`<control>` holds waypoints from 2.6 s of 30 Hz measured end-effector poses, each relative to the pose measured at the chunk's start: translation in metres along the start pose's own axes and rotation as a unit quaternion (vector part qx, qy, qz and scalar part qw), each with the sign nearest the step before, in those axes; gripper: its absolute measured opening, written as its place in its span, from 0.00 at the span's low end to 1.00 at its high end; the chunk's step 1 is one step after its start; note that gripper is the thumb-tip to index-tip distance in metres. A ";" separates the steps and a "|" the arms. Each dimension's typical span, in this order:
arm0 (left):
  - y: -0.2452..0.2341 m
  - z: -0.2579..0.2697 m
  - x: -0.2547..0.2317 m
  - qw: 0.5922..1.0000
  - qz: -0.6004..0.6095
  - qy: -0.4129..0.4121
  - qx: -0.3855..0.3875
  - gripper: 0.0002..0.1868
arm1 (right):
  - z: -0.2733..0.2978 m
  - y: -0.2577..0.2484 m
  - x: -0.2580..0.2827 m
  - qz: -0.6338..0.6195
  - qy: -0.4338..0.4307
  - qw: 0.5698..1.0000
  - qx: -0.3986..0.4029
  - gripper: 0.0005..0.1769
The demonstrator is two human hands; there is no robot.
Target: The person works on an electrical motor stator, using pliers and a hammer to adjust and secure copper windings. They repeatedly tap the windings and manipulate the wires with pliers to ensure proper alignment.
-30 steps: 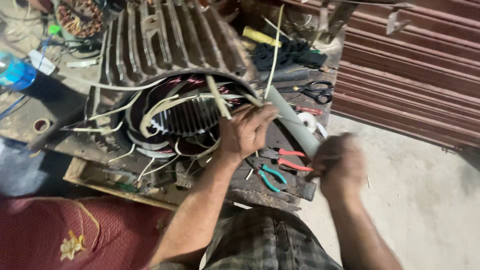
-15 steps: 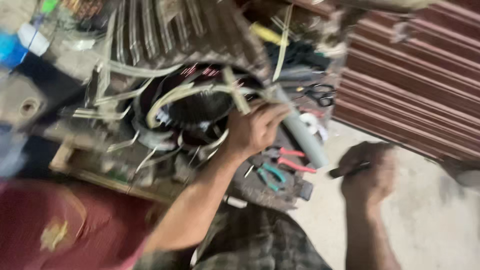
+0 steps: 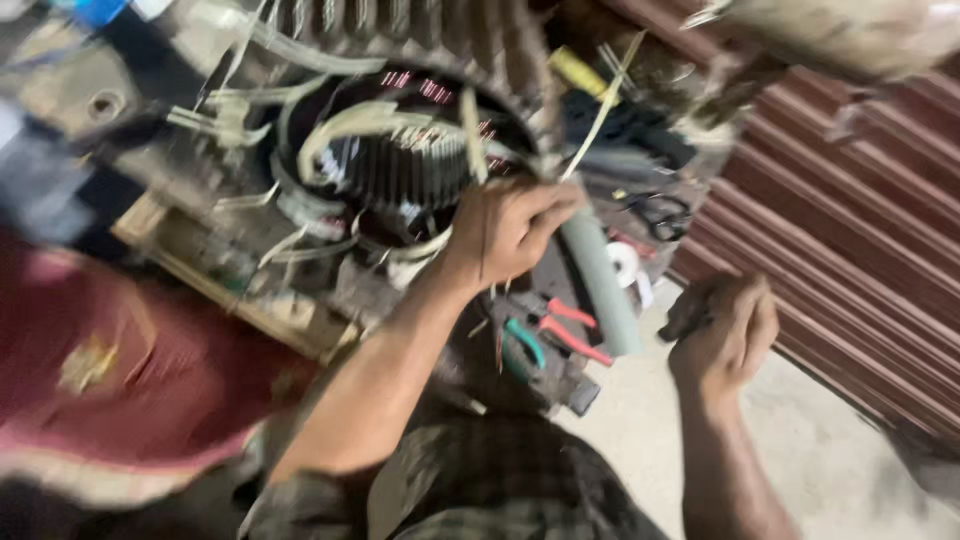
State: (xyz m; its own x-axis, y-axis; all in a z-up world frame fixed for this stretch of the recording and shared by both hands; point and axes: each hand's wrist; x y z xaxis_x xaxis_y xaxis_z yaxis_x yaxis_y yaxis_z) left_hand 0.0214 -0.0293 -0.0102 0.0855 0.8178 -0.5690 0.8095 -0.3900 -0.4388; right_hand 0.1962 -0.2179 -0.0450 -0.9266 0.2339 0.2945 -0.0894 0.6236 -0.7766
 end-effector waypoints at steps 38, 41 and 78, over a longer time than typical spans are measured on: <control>-0.033 -0.027 -0.004 0.963 0.047 -0.150 0.218 0.14 | -0.156 -0.072 -0.040 0.141 -0.580 0.802 -0.002 0.31; -0.035 -0.028 -0.001 0.957 0.044 -0.172 0.230 0.16 | -0.179 -0.050 -0.002 0.206 -0.653 0.726 -0.061 0.24; 0.012 0.027 0.019 0.997 -0.006 0.072 -0.013 0.09 | -0.008 0.022 0.104 -0.490 0.668 0.551 0.098 0.20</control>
State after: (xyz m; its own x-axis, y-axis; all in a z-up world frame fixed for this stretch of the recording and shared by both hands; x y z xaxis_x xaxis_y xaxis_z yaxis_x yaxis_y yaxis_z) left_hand 0.0168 -0.0297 -0.0456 0.1562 0.8758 -0.4566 0.8253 -0.3697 -0.4268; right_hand 0.1008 -0.1738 -0.0263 0.6859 0.2789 0.6721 -0.4681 0.8763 0.1141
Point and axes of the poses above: each hand's wrist, its own z-axis away from the middle knuckle, its own y-axis out of the palm, x = y × z, and after that the axes turned 9 degrees about y, right-handed
